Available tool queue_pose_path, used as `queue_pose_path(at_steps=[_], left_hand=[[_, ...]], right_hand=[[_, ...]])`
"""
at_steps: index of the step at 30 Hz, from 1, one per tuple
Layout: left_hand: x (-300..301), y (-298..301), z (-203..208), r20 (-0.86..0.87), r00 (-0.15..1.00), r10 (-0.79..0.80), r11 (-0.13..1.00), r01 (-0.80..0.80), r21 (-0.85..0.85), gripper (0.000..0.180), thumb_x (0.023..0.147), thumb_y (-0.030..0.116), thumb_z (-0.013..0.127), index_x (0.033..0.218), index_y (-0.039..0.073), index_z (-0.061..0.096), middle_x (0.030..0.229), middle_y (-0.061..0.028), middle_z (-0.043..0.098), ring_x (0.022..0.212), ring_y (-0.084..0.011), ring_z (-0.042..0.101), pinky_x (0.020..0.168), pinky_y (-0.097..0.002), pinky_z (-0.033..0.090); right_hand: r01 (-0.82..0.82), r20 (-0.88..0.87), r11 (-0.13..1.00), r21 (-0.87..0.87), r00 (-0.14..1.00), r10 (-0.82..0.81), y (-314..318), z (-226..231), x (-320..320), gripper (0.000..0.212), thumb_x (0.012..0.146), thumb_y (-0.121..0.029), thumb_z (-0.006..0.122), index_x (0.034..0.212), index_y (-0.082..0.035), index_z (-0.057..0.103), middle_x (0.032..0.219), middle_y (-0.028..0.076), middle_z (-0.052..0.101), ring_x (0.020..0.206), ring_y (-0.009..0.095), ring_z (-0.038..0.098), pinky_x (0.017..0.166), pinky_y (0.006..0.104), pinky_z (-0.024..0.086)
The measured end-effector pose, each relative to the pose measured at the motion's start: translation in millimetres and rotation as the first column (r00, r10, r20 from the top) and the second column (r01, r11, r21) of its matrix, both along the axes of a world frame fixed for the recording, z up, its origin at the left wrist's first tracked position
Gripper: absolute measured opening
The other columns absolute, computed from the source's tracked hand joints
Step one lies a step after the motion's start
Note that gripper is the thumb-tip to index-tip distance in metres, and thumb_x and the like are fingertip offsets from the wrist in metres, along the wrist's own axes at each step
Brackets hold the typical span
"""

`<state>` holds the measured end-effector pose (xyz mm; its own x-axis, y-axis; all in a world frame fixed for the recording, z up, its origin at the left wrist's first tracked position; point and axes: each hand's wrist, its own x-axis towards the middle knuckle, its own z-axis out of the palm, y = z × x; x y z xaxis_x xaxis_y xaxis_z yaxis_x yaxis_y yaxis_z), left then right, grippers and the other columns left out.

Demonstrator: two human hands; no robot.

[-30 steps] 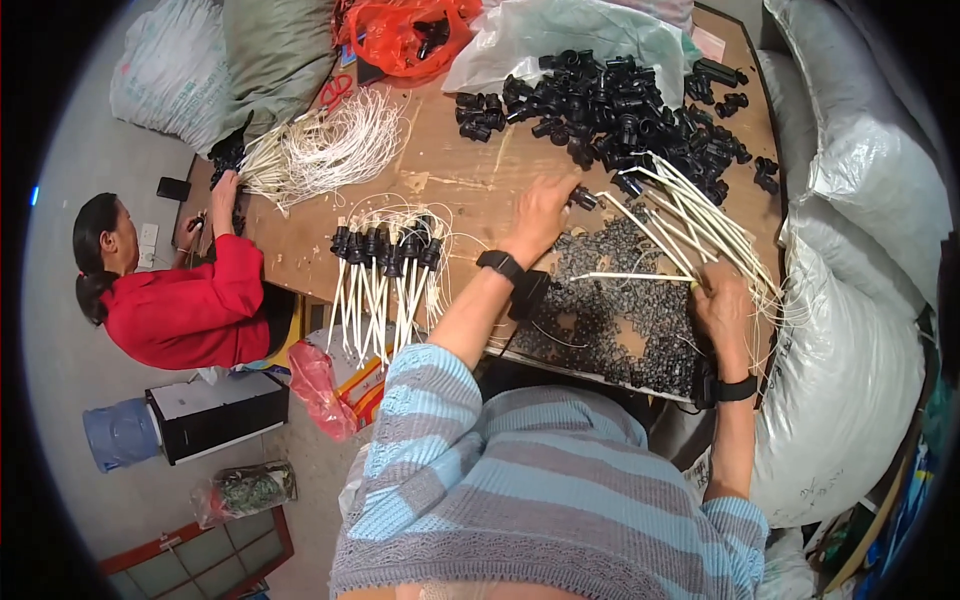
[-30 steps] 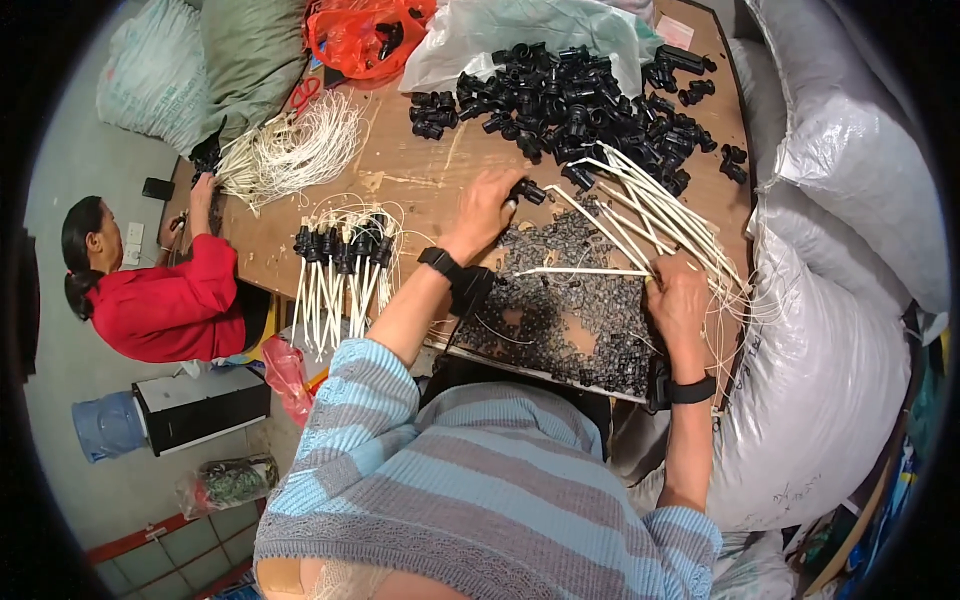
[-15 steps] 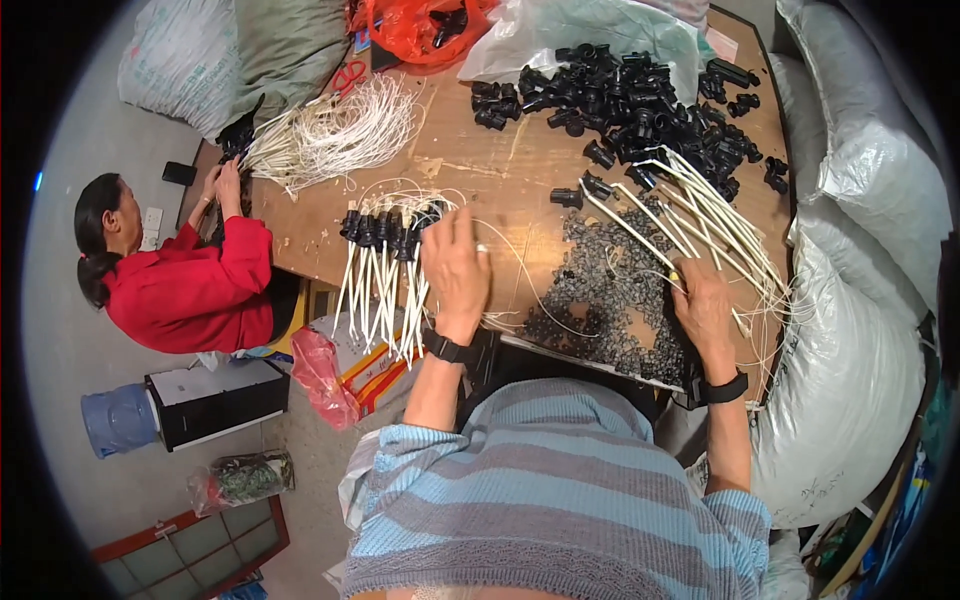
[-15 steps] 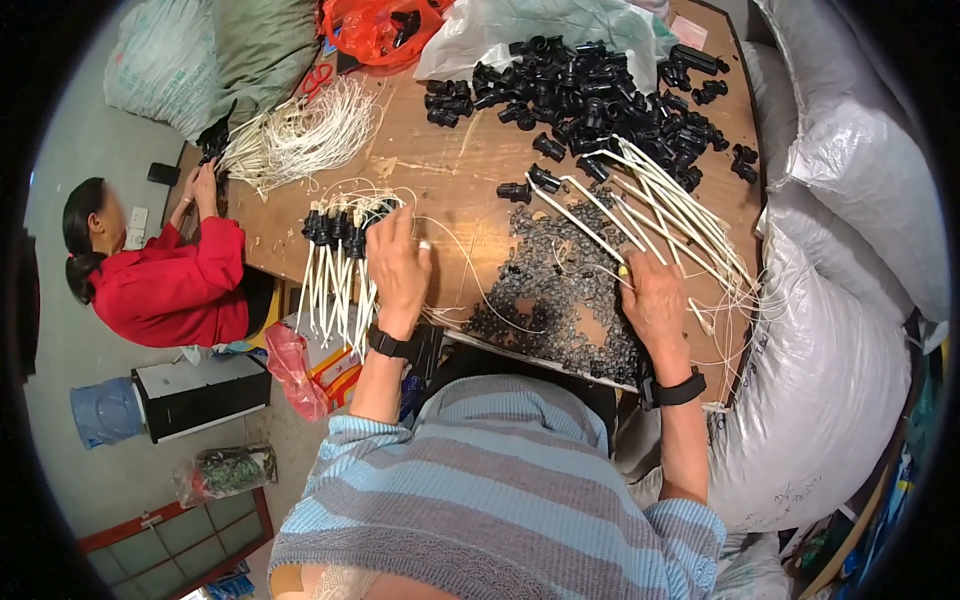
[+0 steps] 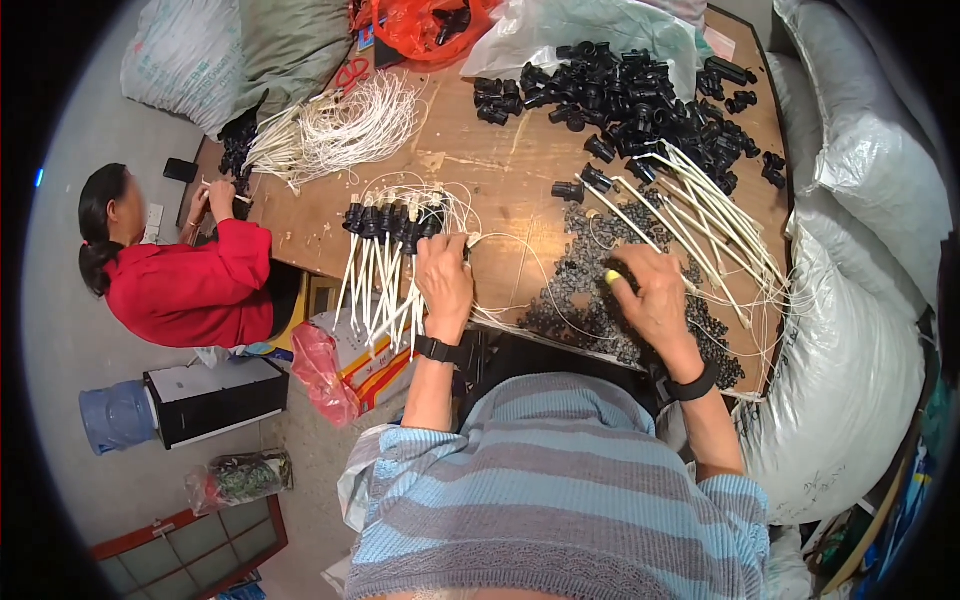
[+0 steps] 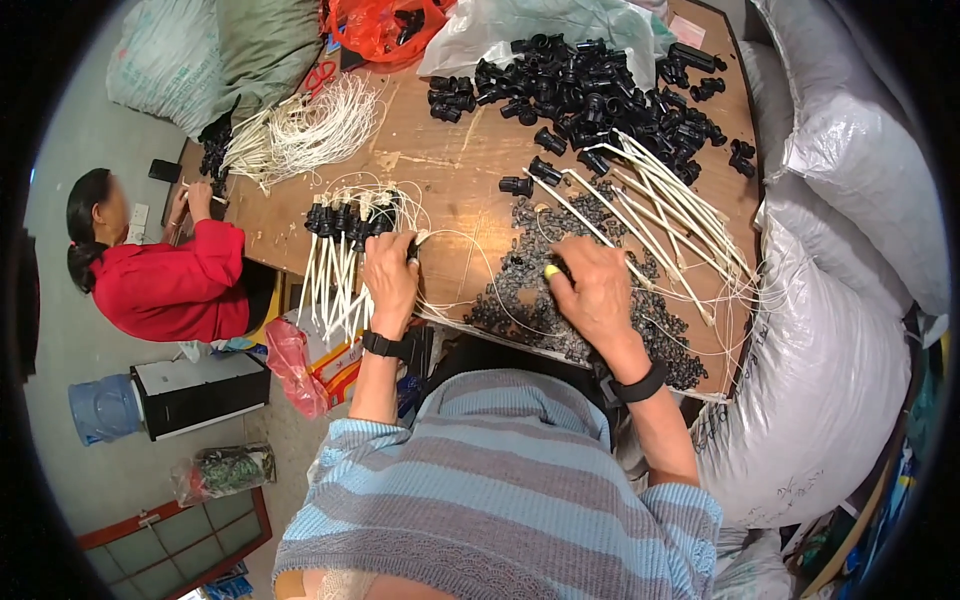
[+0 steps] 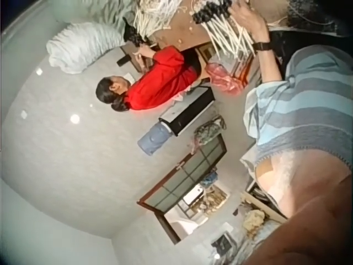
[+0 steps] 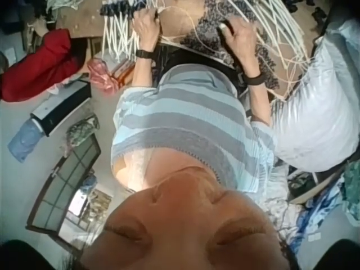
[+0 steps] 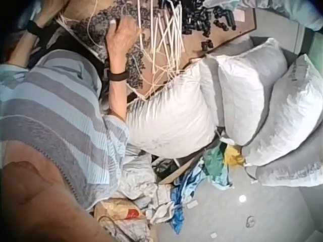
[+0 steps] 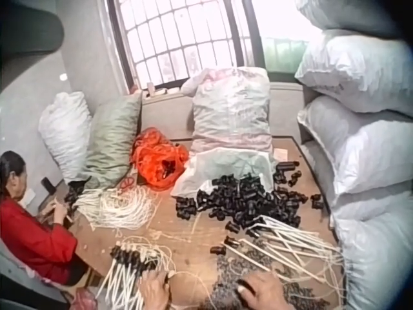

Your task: The person assembles components by hand by picking up a black plastic housing and a white wire, threading the wire through the housing, and sliding a small yellow piece onto the wire. They then place the completed assembly onto the table and repeat the process.

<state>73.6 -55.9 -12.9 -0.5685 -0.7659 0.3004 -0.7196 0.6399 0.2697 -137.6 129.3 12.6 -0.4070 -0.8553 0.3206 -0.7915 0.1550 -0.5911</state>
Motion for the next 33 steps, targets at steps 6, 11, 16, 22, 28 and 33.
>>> queue_pose_path(at_steps=[6,11,16,22,28,33], left_hand=[[-17,29,20,-0.270,0.942,-0.200,0.950,0.254,0.181,0.045,0.069,-0.010,0.064,0.111,0.005,0.063,0.101,-0.0141,0.055,0.094,-0.0337,0.056,0.080,-0.0388,0.046],[-25,45,28,-0.328,0.878,-0.348,0.905,0.406,0.128,0.046,0.067,-0.013,0.062,0.109,0.006,0.063,0.100,-0.0140,0.056,0.092,-0.0330,0.057,0.079,-0.0389,0.047],[-24,51,27,-0.310,0.885,-0.346,0.913,0.394,0.105,0.046,0.067,-0.012,0.062,0.109,0.008,0.063,0.099,-0.0128,0.057,0.090,-0.0326,0.058,0.076,-0.0396,0.048],[-30,58,33,-0.287,0.900,-0.329,0.910,0.384,0.159,0.044,0.068,-0.007,0.066,0.109,0.010,0.063,0.095,-0.0109,0.059,0.085,-0.0305,0.060,0.069,-0.0383,0.049],[-28,57,22,-0.234,0.932,-0.278,0.926,0.324,0.193,0.049,0.070,-0.008,0.062,0.114,0.012,0.061,0.089,-0.0142,0.060,0.082,-0.0362,0.061,0.068,-0.0417,0.048],[-24,54,27,-0.255,0.942,-0.218,0.925,0.283,0.255,0.049,0.071,-0.008,0.059,0.117,0.008,0.060,0.093,-0.0170,0.062,0.084,-0.0384,0.061,0.070,-0.0425,0.048]], right_hand=[[-0.060,0.393,0.980,-0.189,0.910,0.132,-41,-11,28,0.024,0.083,-0.009,0.064,0.106,0.001,0.065,0.092,0.009,0.067,0.075,0.015,0.062,0.067,0.0268,0.049],[-0.071,0.703,0.997,-0.044,0.706,0.081,-53,-22,36,0.029,0.081,-0.012,0.063,0.106,0.003,0.066,0.082,0.010,0.067,0.066,0.012,0.061,0.063,0.0251,0.047],[-0.127,0.969,0.992,0.018,0.247,0.014,-47,-12,36,0.013,0.087,-0.010,0.061,0.095,-0.003,0.068,0.069,-0.004,0.058,0.055,0.001,0.042,0.048,0.0181,0.030],[-0.109,0.984,0.993,0.032,0.177,-0.013,-43,-14,34,0.009,0.085,-0.008,0.060,0.090,-0.004,0.066,0.069,-0.005,0.058,0.055,0.002,0.044,0.048,0.0184,0.032],[-0.012,0.433,0.994,-0.105,0.899,0.056,-35,-26,46,0.003,0.077,-0.006,0.062,0.078,-0.005,0.065,0.066,0.002,0.059,0.053,0.008,0.048,0.048,0.0236,0.032],[-0.038,0.134,0.934,-0.356,0.987,0.091,-36,-19,52,0.005,0.073,-0.005,0.063,0.077,-0.003,0.066,0.069,0.007,0.063,0.056,0.021,0.056,0.051,0.0287,0.039]])
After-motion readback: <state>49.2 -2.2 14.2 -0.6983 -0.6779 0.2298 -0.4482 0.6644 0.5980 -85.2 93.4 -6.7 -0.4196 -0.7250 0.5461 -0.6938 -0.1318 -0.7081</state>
